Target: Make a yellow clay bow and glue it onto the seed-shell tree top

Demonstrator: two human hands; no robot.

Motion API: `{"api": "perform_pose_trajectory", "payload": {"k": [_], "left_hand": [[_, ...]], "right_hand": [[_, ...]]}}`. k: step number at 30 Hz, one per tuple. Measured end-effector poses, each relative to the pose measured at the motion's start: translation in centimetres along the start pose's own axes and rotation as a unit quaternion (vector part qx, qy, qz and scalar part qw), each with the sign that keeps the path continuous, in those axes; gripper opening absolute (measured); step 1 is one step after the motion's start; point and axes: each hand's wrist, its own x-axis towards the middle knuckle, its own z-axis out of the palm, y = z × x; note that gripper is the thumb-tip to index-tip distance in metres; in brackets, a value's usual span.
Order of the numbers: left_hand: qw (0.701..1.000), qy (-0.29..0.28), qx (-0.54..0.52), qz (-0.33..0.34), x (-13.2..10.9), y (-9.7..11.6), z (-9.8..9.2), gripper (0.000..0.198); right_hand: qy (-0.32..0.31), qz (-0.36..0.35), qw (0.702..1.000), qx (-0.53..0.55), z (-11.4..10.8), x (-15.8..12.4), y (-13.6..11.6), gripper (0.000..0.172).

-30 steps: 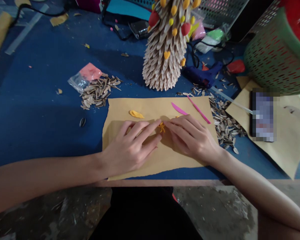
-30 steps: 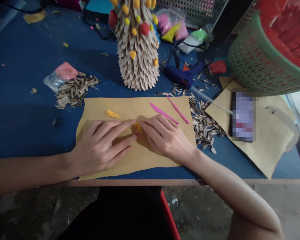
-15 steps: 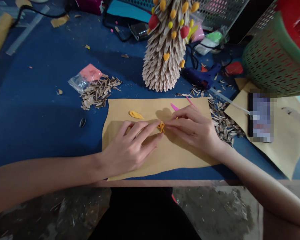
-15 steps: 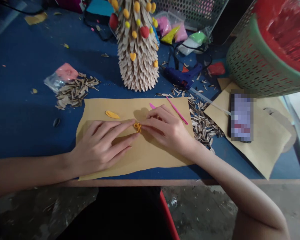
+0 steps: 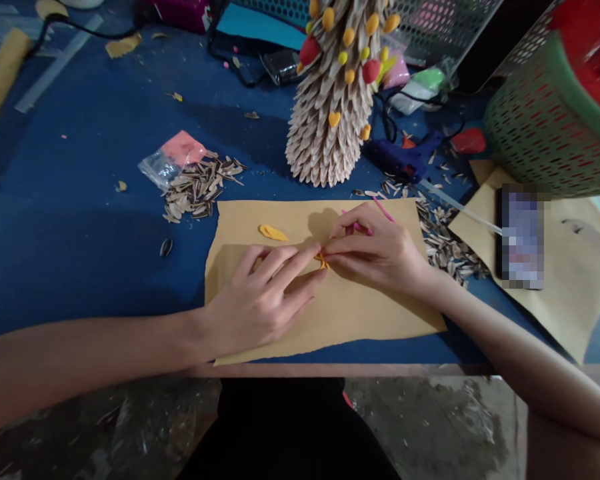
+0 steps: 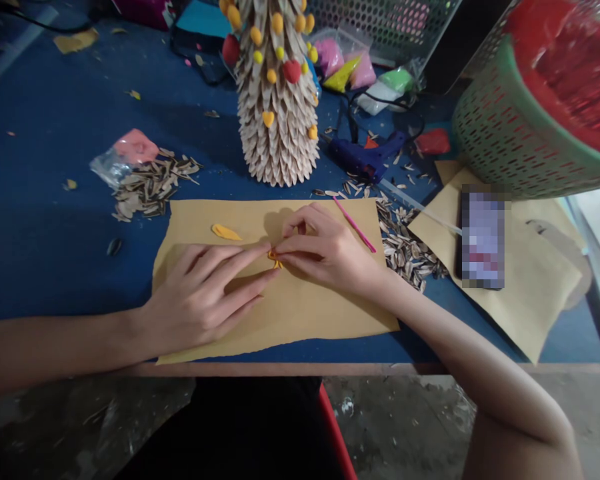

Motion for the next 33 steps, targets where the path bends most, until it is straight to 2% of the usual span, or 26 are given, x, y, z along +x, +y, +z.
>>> {"api": "perform_pose_trajectory", "payload": {"k": [17,23,28,31,33], "left_hand": [[1.000,-0.005,-0.011,-0.004,-0.1,0.1,0.1,0.027],[1.000,-0.001,-0.006,0.004,-0.1,0.0,0.0,0.027],[1.000,0.009,-0.003,0.013,-0.2,0.0,0.0,0.026],[0.999,0.025,-0.035,0.012,-0.3,-0.1,0.1,0.025],[0.996,0.039,-0.084,-0.013,-0.1,-0.4,0.0,0.017]], "right_hand": [[-0.002,0.015,0.999,0.036,0.1,0.0,0.0,0.008],[0.020,0.049,0.999,0.002,-0.7,-0.3,-0.5,0.011],[0.031,0.023,0.998,-0.045,-0.9,-0.8,-0.6,0.016],[0.050,0.008,0.996,-0.069,-1.3,-1.3,-0.3,0.019],[0.066,0.012,0.995,-0.080,-1.7,-1.7,-0.1,0.021]]}}
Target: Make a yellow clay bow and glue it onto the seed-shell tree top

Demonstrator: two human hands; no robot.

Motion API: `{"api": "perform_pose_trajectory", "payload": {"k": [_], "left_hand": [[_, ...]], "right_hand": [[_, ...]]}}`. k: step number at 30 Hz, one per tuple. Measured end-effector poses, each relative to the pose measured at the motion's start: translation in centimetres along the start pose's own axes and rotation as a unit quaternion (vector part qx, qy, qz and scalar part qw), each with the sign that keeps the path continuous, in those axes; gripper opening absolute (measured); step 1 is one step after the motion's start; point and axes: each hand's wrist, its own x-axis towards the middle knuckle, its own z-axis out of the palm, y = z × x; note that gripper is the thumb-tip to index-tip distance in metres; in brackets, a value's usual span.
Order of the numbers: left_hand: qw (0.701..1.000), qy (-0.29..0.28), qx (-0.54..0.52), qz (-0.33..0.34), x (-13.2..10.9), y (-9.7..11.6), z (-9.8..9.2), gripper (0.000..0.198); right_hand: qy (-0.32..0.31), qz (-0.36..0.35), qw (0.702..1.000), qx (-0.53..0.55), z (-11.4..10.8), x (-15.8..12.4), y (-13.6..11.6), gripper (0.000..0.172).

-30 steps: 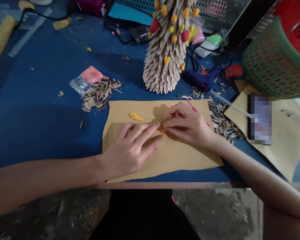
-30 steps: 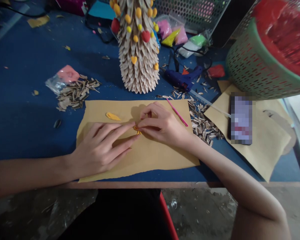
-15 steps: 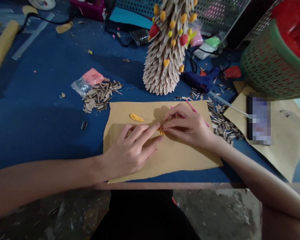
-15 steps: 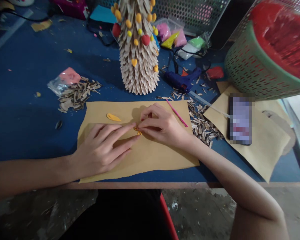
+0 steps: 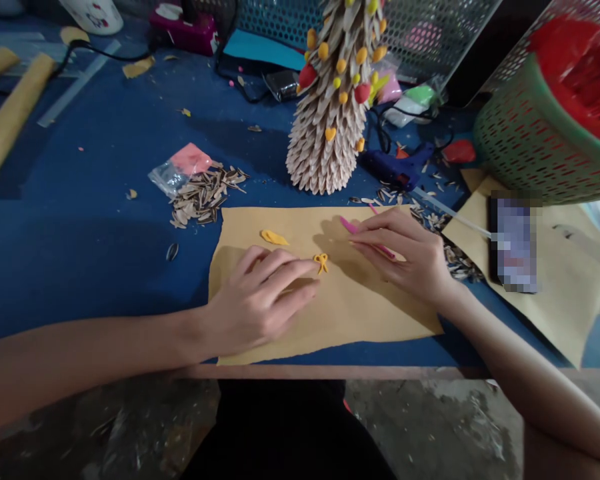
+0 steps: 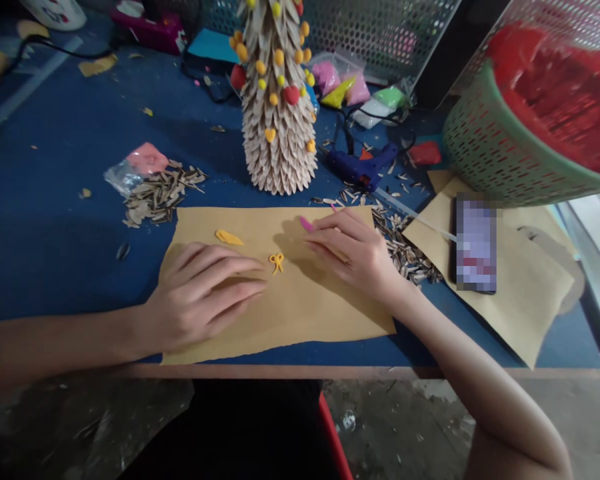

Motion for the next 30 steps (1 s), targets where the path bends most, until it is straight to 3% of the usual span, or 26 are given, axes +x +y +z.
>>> {"api": "perform_pose_trajectory", "payload": {"k": [3,9,20,25,30], "left_hand": [[0.997,0.004,-0.060,-0.056,0.7,-0.6,-0.3,0.011],[0.990,0.002,-0.077,-0.120,2.0,-1.7,0.1,0.011],[0.994,-0.029,-0.039,-0.102,2.0,-1.7,1.2,0.019],[0.995,-0.033,-0.015,-0.090,1.8,-1.6,1.2,0.024],[0.997,-0.027,0.028,-0.061,1.8,-1.3,1.0,0.027]], "right_hand": [[0.011,0.015,1.000,-0.001,-0.6,-0.6,0.3,0.023],[0.025,0.035,0.999,-0.008,-0.6,-1.6,0.1,0.024],[0.008,-0.003,1.000,-0.003,0.1,-2.5,-1.0,0.029],[-0.009,0.034,0.997,0.061,0.8,-2.1,-2.6,0.037],[0.037,0.074,0.993,-0.081,-0.5,-1.8,-1.2,0.020]]}}
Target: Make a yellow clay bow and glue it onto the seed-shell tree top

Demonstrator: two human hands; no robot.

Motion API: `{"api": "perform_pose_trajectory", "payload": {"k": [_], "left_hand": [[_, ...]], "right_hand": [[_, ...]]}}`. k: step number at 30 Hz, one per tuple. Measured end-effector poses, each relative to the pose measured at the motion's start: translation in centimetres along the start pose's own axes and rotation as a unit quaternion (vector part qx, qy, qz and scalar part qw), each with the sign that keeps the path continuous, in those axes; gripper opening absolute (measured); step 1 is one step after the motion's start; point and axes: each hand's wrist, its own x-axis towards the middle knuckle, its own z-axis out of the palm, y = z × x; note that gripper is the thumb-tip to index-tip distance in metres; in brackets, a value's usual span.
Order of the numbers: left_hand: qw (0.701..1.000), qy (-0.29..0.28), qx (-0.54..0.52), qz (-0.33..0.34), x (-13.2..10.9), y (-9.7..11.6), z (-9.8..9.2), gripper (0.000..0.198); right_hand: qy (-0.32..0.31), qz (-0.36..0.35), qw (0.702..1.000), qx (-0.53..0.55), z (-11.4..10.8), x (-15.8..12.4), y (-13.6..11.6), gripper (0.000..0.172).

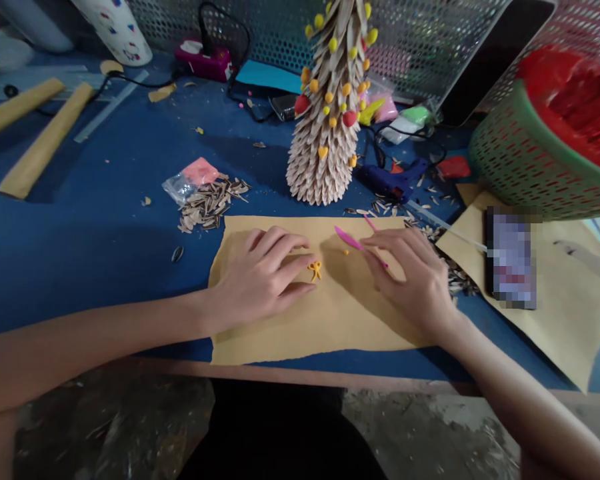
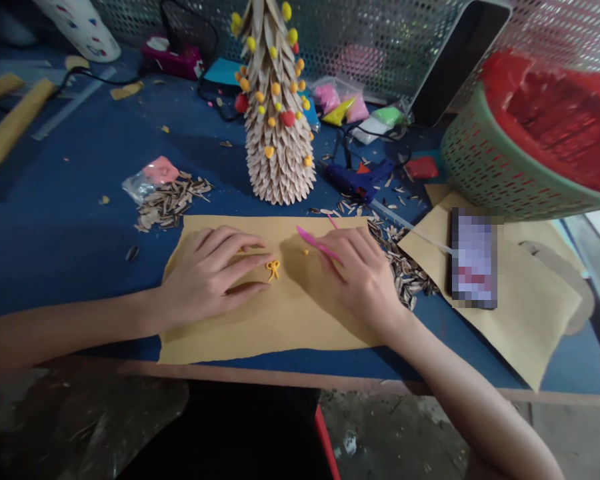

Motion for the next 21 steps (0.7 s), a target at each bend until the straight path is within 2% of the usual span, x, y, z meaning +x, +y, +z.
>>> {"api": "perform_pose_trajectory", "payload": {"k": [2,5,12,17,19,21], "left_hand": [[1.000,0.002,0.010,0.010,-0.1,0.0,-0.1,0.028],[1.000,-0.001,0.011,0.020,-0.1,0.0,-0.1,0.028],[0.999,0.010,0.024,0.041,0.2,0.1,0.1,0.029],[0.998,0.026,0.026,0.047,-0.1,0.1,-0.1,0.026],[0.997,0.032,0.029,0.060,-0.3,0.1,-0.2,0.023],[0.995,0.045,0.041,0.076,-0.5,0.2,-0.3,0.022]], "right_hand": [[-0.005,0.051,0.998,-0.033,-0.6,0.2,1.3,0.011],[-0.027,0.084,0.995,-0.055,-1.1,0.1,3.1,0.005],[-0.078,0.119,0.984,-0.111,-0.2,-0.6,4.6,0.015],[-0.069,0.098,0.987,-0.106,-0.5,0.0,3.6,0.011],[-0.051,0.097,0.994,-0.028,-0.7,0.4,2.2,0.004],[-0.056,0.093,0.993,0.048,-0.5,0.5,0.7,0.005]]}}
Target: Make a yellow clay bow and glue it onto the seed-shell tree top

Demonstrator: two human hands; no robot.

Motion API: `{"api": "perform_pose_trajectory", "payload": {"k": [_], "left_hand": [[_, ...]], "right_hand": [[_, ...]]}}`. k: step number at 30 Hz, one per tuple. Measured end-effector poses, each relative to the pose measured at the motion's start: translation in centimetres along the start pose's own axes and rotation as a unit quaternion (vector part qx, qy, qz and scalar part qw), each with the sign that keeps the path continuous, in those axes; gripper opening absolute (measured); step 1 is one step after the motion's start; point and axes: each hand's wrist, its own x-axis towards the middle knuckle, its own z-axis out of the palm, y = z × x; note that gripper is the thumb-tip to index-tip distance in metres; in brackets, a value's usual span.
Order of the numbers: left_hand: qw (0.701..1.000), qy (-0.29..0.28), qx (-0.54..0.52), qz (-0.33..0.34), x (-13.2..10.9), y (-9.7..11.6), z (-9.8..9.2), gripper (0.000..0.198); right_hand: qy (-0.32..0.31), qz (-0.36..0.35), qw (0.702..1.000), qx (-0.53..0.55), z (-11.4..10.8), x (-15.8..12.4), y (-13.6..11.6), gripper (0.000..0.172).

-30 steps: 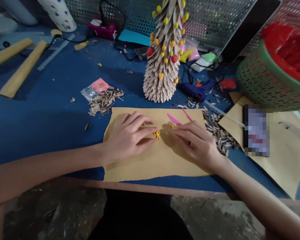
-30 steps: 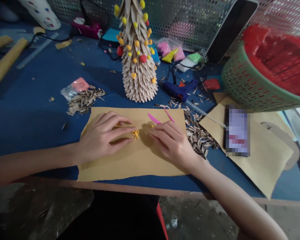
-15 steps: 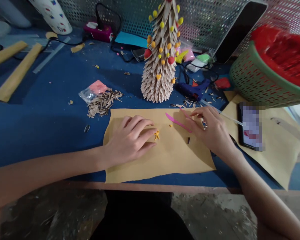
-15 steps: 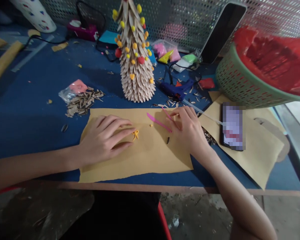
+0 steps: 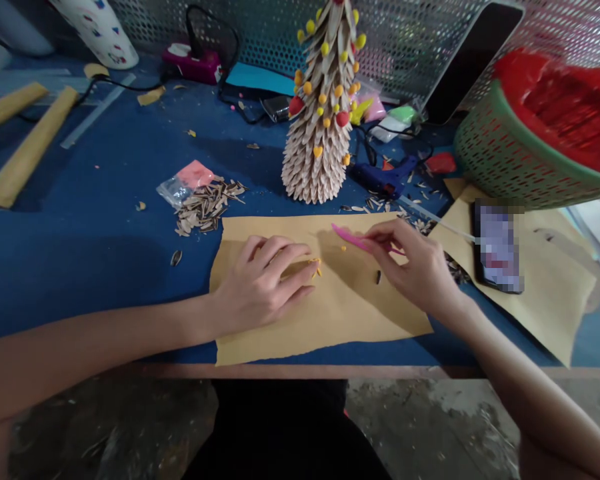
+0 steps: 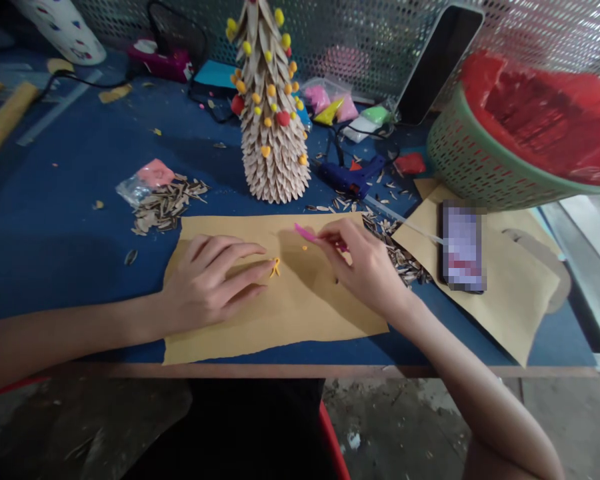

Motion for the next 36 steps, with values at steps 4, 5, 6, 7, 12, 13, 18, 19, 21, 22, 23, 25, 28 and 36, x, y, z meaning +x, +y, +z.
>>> {"api": "perform_pose_trajectory", "payload": {"k": [4,5,6,7,12,13,18,19,21,22,23,25,28,36], "left_hand": [[0.999,0.006,0.032,0.016,-0.1,0.1,-0.2,0.026],[0.999,0.003,0.034,0.016,-0.1,0.1,-0.2,0.025],[0.999,-0.001,0.035,0.014,-0.1,0.1,-0.2,0.024],[0.999,-0.004,0.034,0.012,-0.1,0.1,-0.2,0.023],[0.999,-0.016,0.028,0.001,-0.1,0.1,-0.2,0.021],[0.999,-0.018,0.028,-0.001,-0.1,0.2,-0.2,0.021],[0.999,-0.026,0.026,-0.006,-0.1,0.2,-0.3,0.020],[0.999,-0.028,0.025,-0.007,-0.1,0.2,-0.3,0.020],[0.999,-0.029,0.023,-0.007,-0.1,0.2,-0.3,0.020],[0.999,-0.029,0.023,-0.007,-0.1,0.2,-0.3,0.020],[0.999,-0.027,0.023,-0.007,-0.1,0.2,-0.3,0.020],[0.999,-0.027,0.021,-0.007,-0.1,0.2,-0.2,0.020],[0.999,-0.026,0.020,-0.007,-0.1,0.2,-0.2,0.020],[0.999,-0.026,0.019,-0.007,-0.1,0.2,-0.2,0.020]], "right_hand": [[-0.017,-0.026,0.998,0.053,1.0,-0.6,-2.1,0.010],[-0.020,-0.020,0.998,0.057,1.2,-0.7,-2.2,0.011],[-0.024,-0.016,0.998,0.061,1.4,-0.9,-2.3,0.011],[-0.024,-0.012,0.998,0.063,1.5,-1.0,-2.3,0.010],[-0.014,0.006,0.997,0.071,1.5,-1.5,-1.9,0.005],[-0.012,0.010,0.997,0.071,1.5,-1.5,-1.8,0.005],[-0.025,0.001,0.997,0.076,1.2,-1.5,-1.7,0.008],[-0.028,0.000,0.997,0.076,1.2,-1.5,-1.7,0.009],[-0.028,-0.003,0.997,0.074,1.1,-1.5,-1.7,0.010],[-0.027,-0.003,0.997,0.073,1.1,-1.5,-1.7,0.010],[-0.028,-0.002,0.997,0.073,1.1,-1.5,-1.7,0.010],[-0.033,-0.004,0.997,0.074,1.1,-1.5,-1.8,0.009],[-0.038,-0.008,0.996,0.078,1.0,-1.4,-1.8,0.009],[-0.038,0.002,0.996,0.081,1.2,-1.4,-1.7,0.009]]}}
